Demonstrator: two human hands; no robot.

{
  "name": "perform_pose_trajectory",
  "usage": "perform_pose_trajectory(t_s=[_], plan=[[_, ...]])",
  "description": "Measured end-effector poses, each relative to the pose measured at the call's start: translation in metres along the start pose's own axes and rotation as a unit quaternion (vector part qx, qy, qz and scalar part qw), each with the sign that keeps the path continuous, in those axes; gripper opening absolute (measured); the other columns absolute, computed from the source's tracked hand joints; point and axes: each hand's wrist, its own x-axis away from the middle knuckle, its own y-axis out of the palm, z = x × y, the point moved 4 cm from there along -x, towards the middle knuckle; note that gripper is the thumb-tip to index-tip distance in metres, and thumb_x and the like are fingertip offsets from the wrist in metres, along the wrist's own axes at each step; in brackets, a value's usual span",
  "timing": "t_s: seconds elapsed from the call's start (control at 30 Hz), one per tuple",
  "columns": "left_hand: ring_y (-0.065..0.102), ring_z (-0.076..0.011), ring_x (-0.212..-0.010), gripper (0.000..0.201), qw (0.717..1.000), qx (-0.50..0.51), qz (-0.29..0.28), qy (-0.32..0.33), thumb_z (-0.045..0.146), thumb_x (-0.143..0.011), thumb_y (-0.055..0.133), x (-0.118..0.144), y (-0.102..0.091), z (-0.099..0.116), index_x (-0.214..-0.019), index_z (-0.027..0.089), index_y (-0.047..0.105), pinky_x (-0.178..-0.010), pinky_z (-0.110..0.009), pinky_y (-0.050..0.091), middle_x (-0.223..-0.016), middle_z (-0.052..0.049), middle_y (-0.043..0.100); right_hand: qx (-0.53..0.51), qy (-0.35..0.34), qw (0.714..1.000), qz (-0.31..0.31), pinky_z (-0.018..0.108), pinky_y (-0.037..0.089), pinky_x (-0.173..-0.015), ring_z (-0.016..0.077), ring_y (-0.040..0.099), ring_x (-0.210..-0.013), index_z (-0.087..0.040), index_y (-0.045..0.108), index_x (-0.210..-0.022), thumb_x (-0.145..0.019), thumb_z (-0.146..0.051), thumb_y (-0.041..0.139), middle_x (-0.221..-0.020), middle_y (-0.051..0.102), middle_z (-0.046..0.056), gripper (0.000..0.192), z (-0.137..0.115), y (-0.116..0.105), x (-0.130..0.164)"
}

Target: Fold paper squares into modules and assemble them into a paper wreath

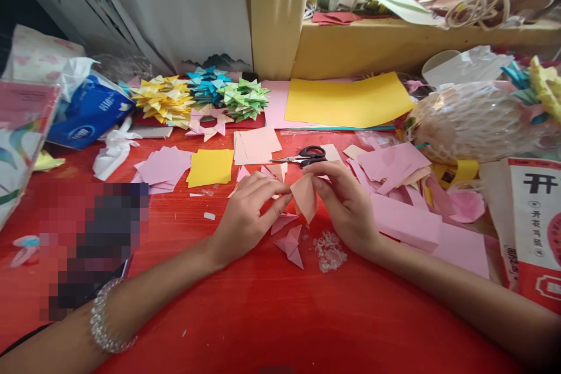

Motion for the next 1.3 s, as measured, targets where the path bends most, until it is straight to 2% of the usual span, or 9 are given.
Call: perform_pose_trajectory(t_s=[0.27, 0.37, 0.5, 0.57, 0.73, 0.9, 1.07, 1.2, 1.3], plan=[[0.055, -0.0144, -0.081, 0.007, 1.000, -0.003, -0.003, -0.010, 0.022, -0.087, 0.053, 0.001, 0.001, -0.001, -0.087, 0.017, 0.058, -0.076, -0.028, 0.043, -0.084, -0.002, 0.063, -0.023, 0.039, 0.999, -0.002, 0.027, 0.044, -0.087, 0.0124, 0.054, -0.098, -0.022, 0.056, -0.102, -0.091, -0.011, 0.044, -0.100, 0.058, 0.002, 0.020, 0.003, 0.000, -0.002], [0.054, -0.0135, -0.078, 0.006, 1.000, -0.014, 0.002, -0.013, 0.020, -0.087, 0.052, 0.001, 0.001, -0.002, -0.086, 0.017, 0.057, -0.074, -0.028, 0.043, -0.081, -0.001, 0.061, -0.049, 0.063, 0.995, -0.052, 0.029, 0.045, -0.090, 0.0143, 0.053, -0.105, -0.022, 0.053, -0.110, -0.091, -0.020, 0.046, -0.109, 0.055, 0.005, 0.020, 0.004, 0.004, -0.002], [0.054, -0.0133, -0.080, 0.008, 1.000, -0.016, -0.003, -0.025, 0.026, -0.086, 0.054, 0.000, 0.002, -0.001, -0.090, 0.019, 0.055, -0.076, -0.028, 0.043, -0.085, 0.000, 0.061, -0.058, 0.055, 0.984, -0.158, 0.035, 0.045, -0.095, 0.0193, 0.049, -0.115, -0.024, 0.042, -0.124, -0.081, -0.026, 0.062, -0.125, 0.048, 0.008, 0.047, 0.003, 0.014, 0.000], [0.055, -0.0135, -0.081, 0.011, 0.999, -0.011, -0.014, -0.044, 0.029, -0.087, 0.053, 0.000, 0.002, -0.001, -0.091, 0.020, 0.054, -0.077, -0.028, 0.043, -0.087, 0.000, 0.060, -0.034, 0.038, 0.983, -0.174, 0.037, 0.044, -0.098, 0.0201, 0.048, -0.117, -0.024, 0.040, -0.125, -0.081, -0.023, 0.062, -0.126, 0.048, 0.008, 0.050, 0.003, 0.016, 0.001], [0.056, -0.0138, -0.083, 0.015, 0.995, 0.005, -0.014, -0.096, 0.034, -0.086, 0.054, 0.000, 0.003, -0.006, -0.093, 0.020, 0.054, -0.077, -0.028, 0.045, -0.089, 0.000, 0.060, -0.074, 0.079, 0.982, -0.155, 0.037, 0.048, -0.094, 0.0188, 0.050, -0.115, -0.025, 0.039, -0.124, -0.084, -0.022, 0.058, -0.125, 0.048, 0.008, 0.045, 0.005, 0.016, 0.001], [0.057, -0.0146, -0.084, 0.018, 0.995, 0.006, -0.009, -0.099, 0.026, -0.087, 0.050, 0.000, 0.003, -0.008, -0.104, 0.020, 0.054, -0.077, -0.030, 0.048, -0.097, -0.003, 0.061, -0.103, 0.075, 0.979, -0.158, 0.038, 0.044, -0.100, 0.0200, 0.046, -0.121, -0.025, 0.040, -0.125, -0.079, -0.024, 0.064, -0.128, 0.046, 0.008, 0.052, 0.002, 0.015, 0.000], [0.054, -0.0151, -0.102, 0.026, 0.995, 0.002, 0.016, -0.101, 0.017, -0.090, 0.044, 0.001, 0.001, -0.008, -0.112, 0.022, 0.056, -0.086, -0.029, 0.047, -0.109, -0.003, 0.060, -0.089, 0.120, 0.983, -0.108, 0.037, 0.043, -0.099, 0.0177, 0.050, -0.117, -0.024, 0.045, -0.124, -0.090, -0.023, 0.047, -0.129, 0.051, 0.006, 0.033, 0.009, 0.010, -0.001], [0.055, -0.0130, -0.094, 0.027, 0.992, 0.004, 0.059, -0.108, 0.016, -0.088, 0.046, 0.003, -0.001, -0.009, -0.113, 0.022, 0.054, -0.086, -0.028, 0.047, -0.104, -0.003, 0.060, -0.155, 0.206, 0.962, -0.094, 0.031, 0.052, -0.081, 0.0178, 0.061, -0.098, -0.019, 0.055, -0.112, -0.090, -0.030, 0.047, -0.110, 0.064, 0.006, 0.025, 0.018, 0.011, 0.000], [0.057, -0.0118, -0.090, 0.030, 0.989, 0.015, 0.101, -0.111, 0.015, -0.085, 0.052, 0.006, -0.004, -0.009, -0.114, 0.021, 0.049, -0.083, -0.026, 0.049, -0.102, -0.002, 0.059, -0.180, 0.256, 0.946, -0.085, 0.028, 0.052, -0.068, 0.0178, 0.064, -0.086, -0.017, 0.059, -0.101, -0.087, -0.033, 0.053, -0.097, 0.067, 0.006, 0.023, 0.022, 0.012, 0.002]])
